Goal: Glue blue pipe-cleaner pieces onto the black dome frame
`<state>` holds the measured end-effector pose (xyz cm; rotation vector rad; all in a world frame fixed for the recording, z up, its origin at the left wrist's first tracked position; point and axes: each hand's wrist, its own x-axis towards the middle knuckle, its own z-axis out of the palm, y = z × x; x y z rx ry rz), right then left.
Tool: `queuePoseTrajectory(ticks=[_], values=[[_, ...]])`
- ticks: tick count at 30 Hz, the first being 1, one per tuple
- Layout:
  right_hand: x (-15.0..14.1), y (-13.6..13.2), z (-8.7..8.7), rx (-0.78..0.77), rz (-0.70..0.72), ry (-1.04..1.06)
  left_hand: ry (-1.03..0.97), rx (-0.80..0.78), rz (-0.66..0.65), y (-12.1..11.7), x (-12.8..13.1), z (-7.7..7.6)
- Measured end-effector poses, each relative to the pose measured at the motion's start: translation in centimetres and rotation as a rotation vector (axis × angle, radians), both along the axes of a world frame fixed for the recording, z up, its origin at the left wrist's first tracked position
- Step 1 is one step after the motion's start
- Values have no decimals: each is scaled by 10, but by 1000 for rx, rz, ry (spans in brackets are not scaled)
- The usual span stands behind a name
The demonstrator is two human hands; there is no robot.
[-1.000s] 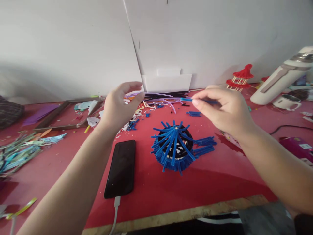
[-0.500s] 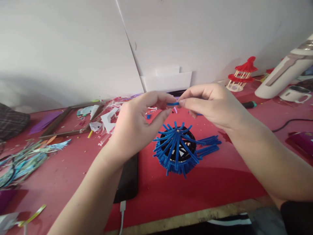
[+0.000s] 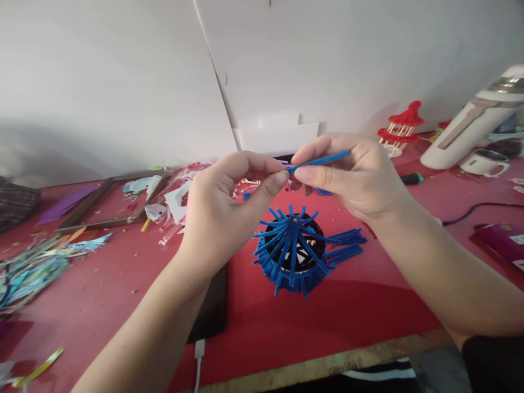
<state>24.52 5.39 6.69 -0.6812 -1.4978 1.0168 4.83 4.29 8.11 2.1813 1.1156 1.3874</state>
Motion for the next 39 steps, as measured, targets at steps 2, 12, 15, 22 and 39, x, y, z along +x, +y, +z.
queuePoseTrajectory(ticks=[2,12,15,22,39], values=[[-2,-1,-1,-7,33,31,-27,-50,-43,-1,0,0],[0,2,-3,25,79,-22,-55,-130,-87,1,-1,1],[3,2,0,74,95,-84,-22,-121,-141,0,-3,4],[12,-2,10,186,166,-171,79,-100,-155,-7,-6,16],[24,6,10,206,199,-136,0,-182,-197,15,-14,10]])
